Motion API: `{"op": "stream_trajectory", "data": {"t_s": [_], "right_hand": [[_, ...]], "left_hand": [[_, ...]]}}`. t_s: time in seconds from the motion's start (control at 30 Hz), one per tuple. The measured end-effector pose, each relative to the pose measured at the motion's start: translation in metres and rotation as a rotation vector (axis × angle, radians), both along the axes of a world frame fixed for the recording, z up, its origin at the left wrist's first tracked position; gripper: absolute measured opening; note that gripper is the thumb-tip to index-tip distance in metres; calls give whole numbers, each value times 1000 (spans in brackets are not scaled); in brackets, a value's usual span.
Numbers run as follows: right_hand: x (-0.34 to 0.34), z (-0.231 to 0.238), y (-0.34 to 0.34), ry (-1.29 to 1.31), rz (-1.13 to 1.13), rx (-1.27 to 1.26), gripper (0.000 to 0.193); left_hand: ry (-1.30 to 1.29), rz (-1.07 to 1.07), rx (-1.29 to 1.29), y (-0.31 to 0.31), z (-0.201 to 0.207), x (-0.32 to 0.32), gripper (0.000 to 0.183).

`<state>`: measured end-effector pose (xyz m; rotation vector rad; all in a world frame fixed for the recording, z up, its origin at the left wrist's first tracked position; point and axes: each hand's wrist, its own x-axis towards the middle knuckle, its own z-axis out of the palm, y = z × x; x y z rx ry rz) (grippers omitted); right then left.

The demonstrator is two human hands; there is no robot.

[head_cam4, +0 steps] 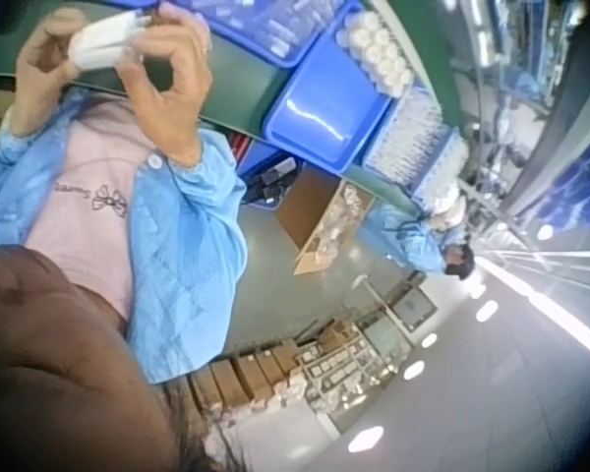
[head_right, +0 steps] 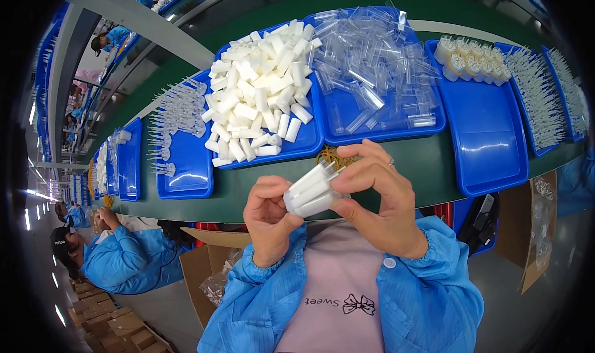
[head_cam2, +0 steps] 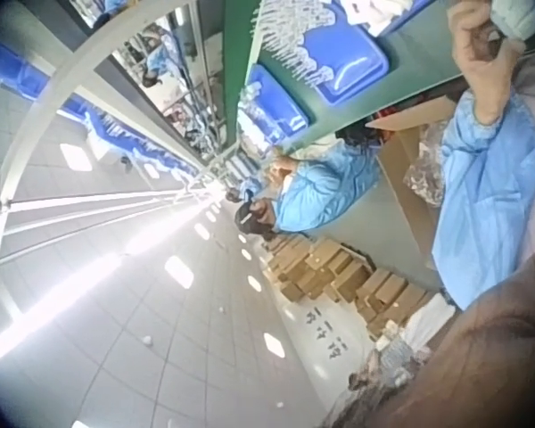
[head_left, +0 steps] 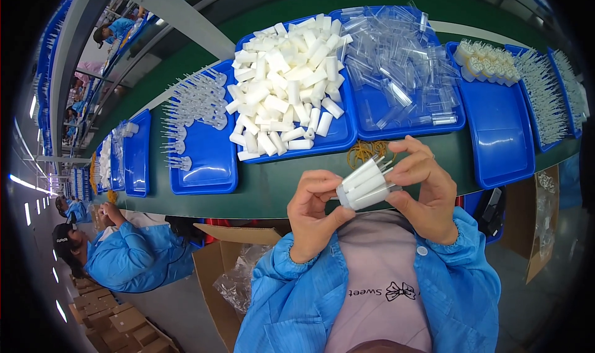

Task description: The person assembles filter components by mounting white foam pieces and plastic tubes onto pronged bases by hand, securing each bundle with a rubber band, and placing the finished bundles onto a tray.

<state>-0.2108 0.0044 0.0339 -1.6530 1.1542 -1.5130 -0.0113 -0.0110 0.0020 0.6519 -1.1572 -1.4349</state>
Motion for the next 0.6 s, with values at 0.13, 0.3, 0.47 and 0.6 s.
{"op": "stream_trajectory", "data": {"t_s": [0.13,0.3,0.47,0.6], "right_hand": [[4,-4,3,-38,21,17,21],[9,-9,1,-1,-23,-4,21],[12,-7,-5,32,-34,-27,21],[5,3,-24,117,59,-21,25]], "left_hand": [[-30,22,-52,3,4,3,43],[-46,24,-20,0,2,4,42],[12,13,-7,-2,-2,5,43],[68,17,117,-9,-11,4,44]]}}
